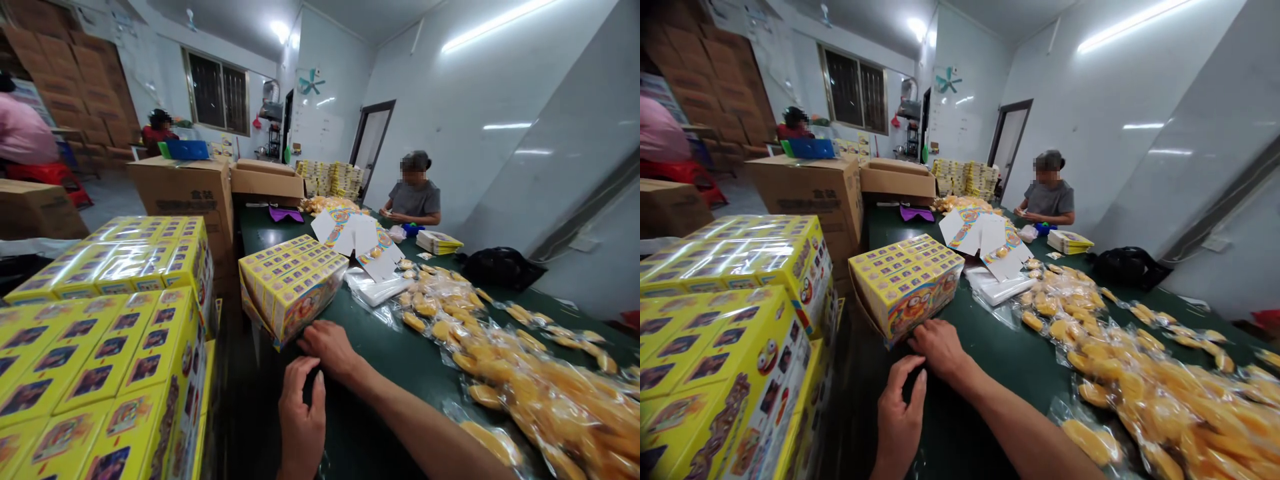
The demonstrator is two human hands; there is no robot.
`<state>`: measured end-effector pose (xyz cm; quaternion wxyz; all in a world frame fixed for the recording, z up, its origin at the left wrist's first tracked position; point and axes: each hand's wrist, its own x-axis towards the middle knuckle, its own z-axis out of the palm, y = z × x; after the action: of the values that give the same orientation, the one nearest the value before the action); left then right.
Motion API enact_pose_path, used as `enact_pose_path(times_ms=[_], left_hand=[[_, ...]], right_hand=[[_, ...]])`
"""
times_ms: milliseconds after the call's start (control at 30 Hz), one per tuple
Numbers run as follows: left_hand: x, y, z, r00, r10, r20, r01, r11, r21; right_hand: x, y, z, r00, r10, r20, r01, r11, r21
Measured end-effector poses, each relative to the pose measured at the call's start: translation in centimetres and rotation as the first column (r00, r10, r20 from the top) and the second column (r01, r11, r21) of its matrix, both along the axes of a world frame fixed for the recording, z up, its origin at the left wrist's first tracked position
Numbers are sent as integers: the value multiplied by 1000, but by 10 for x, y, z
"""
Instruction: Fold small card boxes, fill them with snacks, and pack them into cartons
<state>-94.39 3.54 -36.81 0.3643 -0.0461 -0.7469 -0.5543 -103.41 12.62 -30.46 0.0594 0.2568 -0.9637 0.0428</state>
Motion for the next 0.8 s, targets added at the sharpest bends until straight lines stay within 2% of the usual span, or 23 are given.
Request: enact_pose_path(times_ms=[67, 267, 367, 467, 567, 700, 800], left_hand=[[0, 0, -2, 999, 39, -20, -39, 999, 3], [-4, -2, -10, 999, 39, -28, -41, 996, -77], [-7, -2, -16, 1000, -12, -18, 10, 993, -121], [-9, 2, -21, 1000, -12, 6, 12, 997, -77], [-10, 5, -26, 1000, -9, 10, 9, 999, -37], [-15, -1, -29, 1000, 2, 17, 0, 993, -115], [-22, -8, -28, 1000, -1, -16, -3, 971, -241]], right_hand=[[-8, -19, 6, 998, 48, 33, -49, 999, 12], [-58, -79, 15, 1000, 24, -4, -24, 1000, -16], [-95, -87, 18, 999, 48, -11, -48, 999, -25], [-133, -90, 21, 997, 72, -5, -72, 997, -22], [-158, -100, 27, 992, 117, 45, -116, 993, -11], [-164, -111, 31, 974, 181, 140, -181, 983, -15], [-150, -94, 28, 972, 184, 147, -180, 983, -38]])
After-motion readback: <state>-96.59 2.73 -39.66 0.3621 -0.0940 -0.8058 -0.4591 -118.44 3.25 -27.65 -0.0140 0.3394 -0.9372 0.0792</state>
